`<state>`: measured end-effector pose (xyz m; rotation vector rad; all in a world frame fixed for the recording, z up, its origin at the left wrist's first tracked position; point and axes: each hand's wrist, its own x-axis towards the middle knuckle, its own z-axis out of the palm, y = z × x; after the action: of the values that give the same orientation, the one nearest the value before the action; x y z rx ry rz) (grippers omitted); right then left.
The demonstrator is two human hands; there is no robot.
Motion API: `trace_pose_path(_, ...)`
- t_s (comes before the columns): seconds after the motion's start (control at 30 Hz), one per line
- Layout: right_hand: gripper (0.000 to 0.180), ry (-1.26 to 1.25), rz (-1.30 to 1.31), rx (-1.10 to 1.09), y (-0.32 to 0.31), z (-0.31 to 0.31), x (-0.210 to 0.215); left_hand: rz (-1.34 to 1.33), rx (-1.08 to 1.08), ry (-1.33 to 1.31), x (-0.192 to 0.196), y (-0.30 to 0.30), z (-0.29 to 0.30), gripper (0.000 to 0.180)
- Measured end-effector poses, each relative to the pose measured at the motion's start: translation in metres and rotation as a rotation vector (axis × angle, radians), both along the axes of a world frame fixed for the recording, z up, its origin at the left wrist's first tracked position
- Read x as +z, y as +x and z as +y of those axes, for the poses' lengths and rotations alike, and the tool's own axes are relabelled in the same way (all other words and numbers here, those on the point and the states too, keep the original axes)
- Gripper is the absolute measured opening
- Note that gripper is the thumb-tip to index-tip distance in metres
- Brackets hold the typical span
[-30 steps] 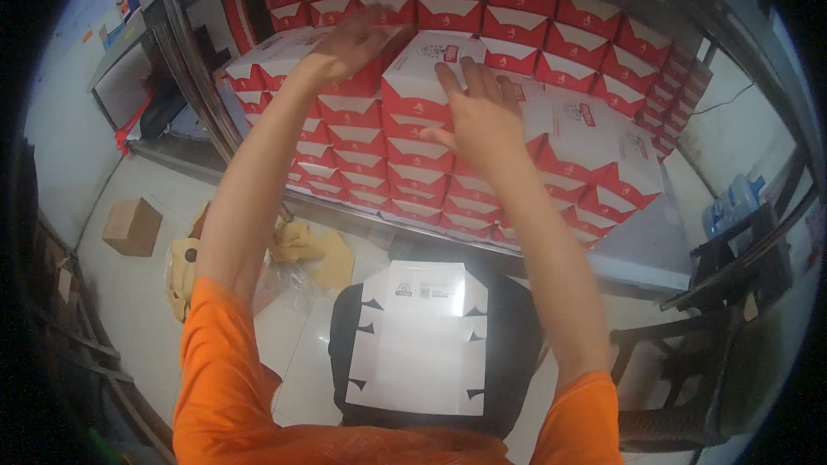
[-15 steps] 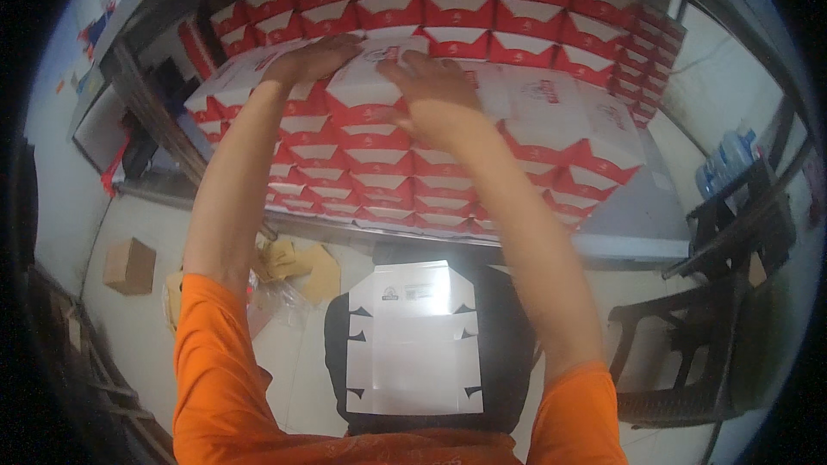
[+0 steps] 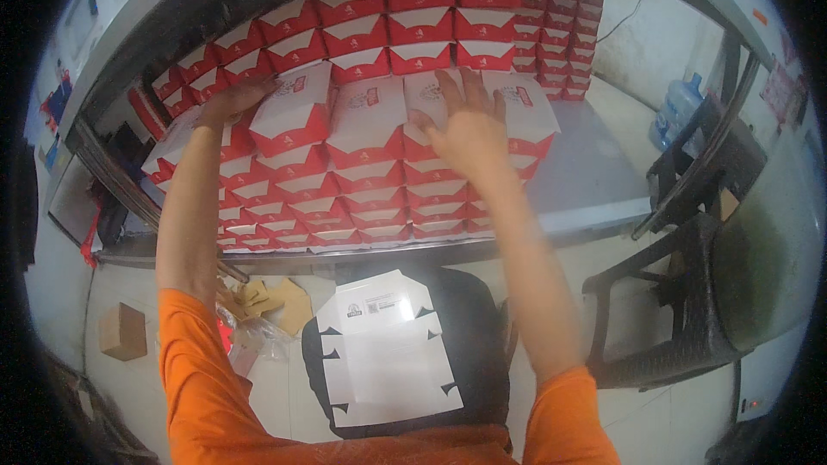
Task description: The person folds red and white paper food boxes and stacks them on a shelf. Then the person retrieves a receipt, opens a cooler to take out white buns, and assembles a meal by placing fried chicken and scrambled eggs into a box.
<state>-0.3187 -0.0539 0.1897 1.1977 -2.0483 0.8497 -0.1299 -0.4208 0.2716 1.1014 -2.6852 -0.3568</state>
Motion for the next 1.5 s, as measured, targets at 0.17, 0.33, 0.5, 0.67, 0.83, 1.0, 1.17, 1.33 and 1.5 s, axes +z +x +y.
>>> trace_pose_path(0.17,0.066,0.168,-0.116,-0.03,-0.064,-0.031,0.02,0.126,0.036,-0.395,0.024,-0.007,0.043,0.058)
trace_pose_path(0.33,0.065,0.526,-0.229,-0.071,-0.099,-0.059,0.001,0.539,-0.318,-0.677,0.001,-0.049,0.166,0.038)
trace_pose_path(0.5,0.067,0.503,-0.108,-0.075,-0.092,-0.061,0.002,0.375,-0.566,-0.659,-0.04,-0.069,0.23,0.051)
trace_pose_path(0.67,0.071,0.42,-0.244,-0.075,-0.115,-0.053,0.019,0.069,-0.514,-0.583,-0.062,-0.087,0.235,0.061)
trace_pose_path(0.83,0.064,0.557,-0.425,-0.221,-0.172,-0.02,0.002,0.123,-0.502,-0.432,-0.076,-0.096,0.23,0.055)
trace_pose_path(1.0,0.054,0.545,-0.321,-0.178,-0.174,-0.039,-0.019,0.193,-0.486,-0.484,-0.09,-0.096,0.235,0.05)
trace_pose_path(1.17,0.054,0.33,-0.345,-0.015,-0.17,-0.021,0.006,0.284,-0.508,-0.512,-0.091,-0.094,0.227,0.05)
trace_pose_path(1.33,0.06,0.127,-0.475,-0.106,-0.187,0.009,0.016,0.375,-0.525,-0.545,-0.083,-0.085,0.23,0.05)
trace_pose_path(1.5,0.054,0.289,-0.215,-0.182,-0.19,0.016,0.003,0.562,-0.394,-0.254,-0.12,-0.032,0.306,0.049)
